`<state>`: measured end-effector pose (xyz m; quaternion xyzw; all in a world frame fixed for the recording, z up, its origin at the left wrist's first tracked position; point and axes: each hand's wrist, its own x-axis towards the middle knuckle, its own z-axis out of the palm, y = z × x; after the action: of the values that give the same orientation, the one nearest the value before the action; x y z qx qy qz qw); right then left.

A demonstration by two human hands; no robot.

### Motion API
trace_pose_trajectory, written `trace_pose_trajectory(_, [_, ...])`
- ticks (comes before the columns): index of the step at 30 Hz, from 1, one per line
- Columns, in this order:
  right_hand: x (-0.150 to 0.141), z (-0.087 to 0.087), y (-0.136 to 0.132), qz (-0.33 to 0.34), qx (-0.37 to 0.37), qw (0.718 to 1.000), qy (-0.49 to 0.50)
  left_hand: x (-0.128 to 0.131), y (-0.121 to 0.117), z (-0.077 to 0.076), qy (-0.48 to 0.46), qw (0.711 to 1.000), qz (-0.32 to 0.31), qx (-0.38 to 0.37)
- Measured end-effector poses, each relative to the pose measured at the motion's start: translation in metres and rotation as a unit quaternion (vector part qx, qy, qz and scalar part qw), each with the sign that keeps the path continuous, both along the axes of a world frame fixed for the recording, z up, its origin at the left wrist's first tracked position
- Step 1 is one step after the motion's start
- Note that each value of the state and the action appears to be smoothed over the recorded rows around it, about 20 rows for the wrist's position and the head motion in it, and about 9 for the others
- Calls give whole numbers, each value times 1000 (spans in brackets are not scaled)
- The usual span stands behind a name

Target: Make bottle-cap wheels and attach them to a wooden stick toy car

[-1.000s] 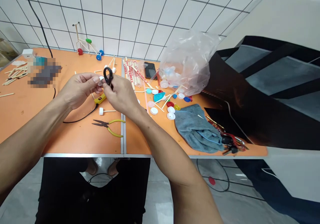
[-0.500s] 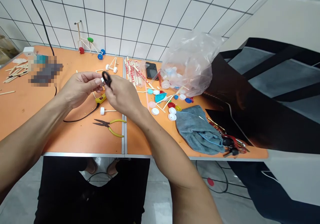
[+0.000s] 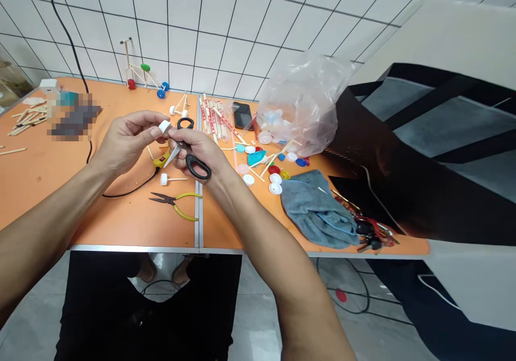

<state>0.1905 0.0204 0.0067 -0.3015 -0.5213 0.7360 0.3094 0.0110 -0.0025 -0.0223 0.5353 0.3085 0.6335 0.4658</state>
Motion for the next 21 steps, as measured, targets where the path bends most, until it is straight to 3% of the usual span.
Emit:
trace_pose_trajectory(2, [1,0,-1,-30,106,993,-44,-1,0,-1,11,1000,5,-5])
trace_pose_trajectory(3, [2,-1,-2,-58,190,977,-83,-1,1,-2,17,1000,7,-10])
trace_pose_trajectory(4, [2,-2,-4,-86,281,947,-130,-2,1,-3,21,1000,8,-17])
trace_pose_trajectory(7, [1,-7,-7,-125,498,816,-265,-4,3,-6,36,998,-1,-52])
trace_pose_trajectory(8, [1,-8,-7,-126,529,788,-288,-4,3,-6,40,997,-4,-62])
trace_pose_trajectory(9, [0,-10,-7,-128,533,783,-294,-4,3,-7,42,997,-5,-67])
trace_pose_trajectory(10, [0,-11,-6,-129,507,805,-281,-4,3,-6,41,997,-4,-65])
trace_pose_trajectory(11, [0,-12,-5,-124,455,846,-251,-4,2,-6,39,998,-1,-56])
trace_pose_trajectory(13, [0,-12,-1,-85,291,940,-154,-2,1,-5,29,999,5,-32])
trace_pose_trajectory(14, [0,-12,2,-56,203,972,-103,-1,1,-4,25,999,4,-23])
trace_pose_trajectory(15, [1,-11,4,-29,127,990,-58,-1,1,-4,22,1000,2,-20])
trace_pose_trajectory(17, [2,-10,7,-7,24,1000,2,-1,0,-3,15,1000,-7,-22])
trace_pose_trajectory(21, [2,-7,6,-13,-35,999,25,-3,0,-1,1,999,-23,-32])
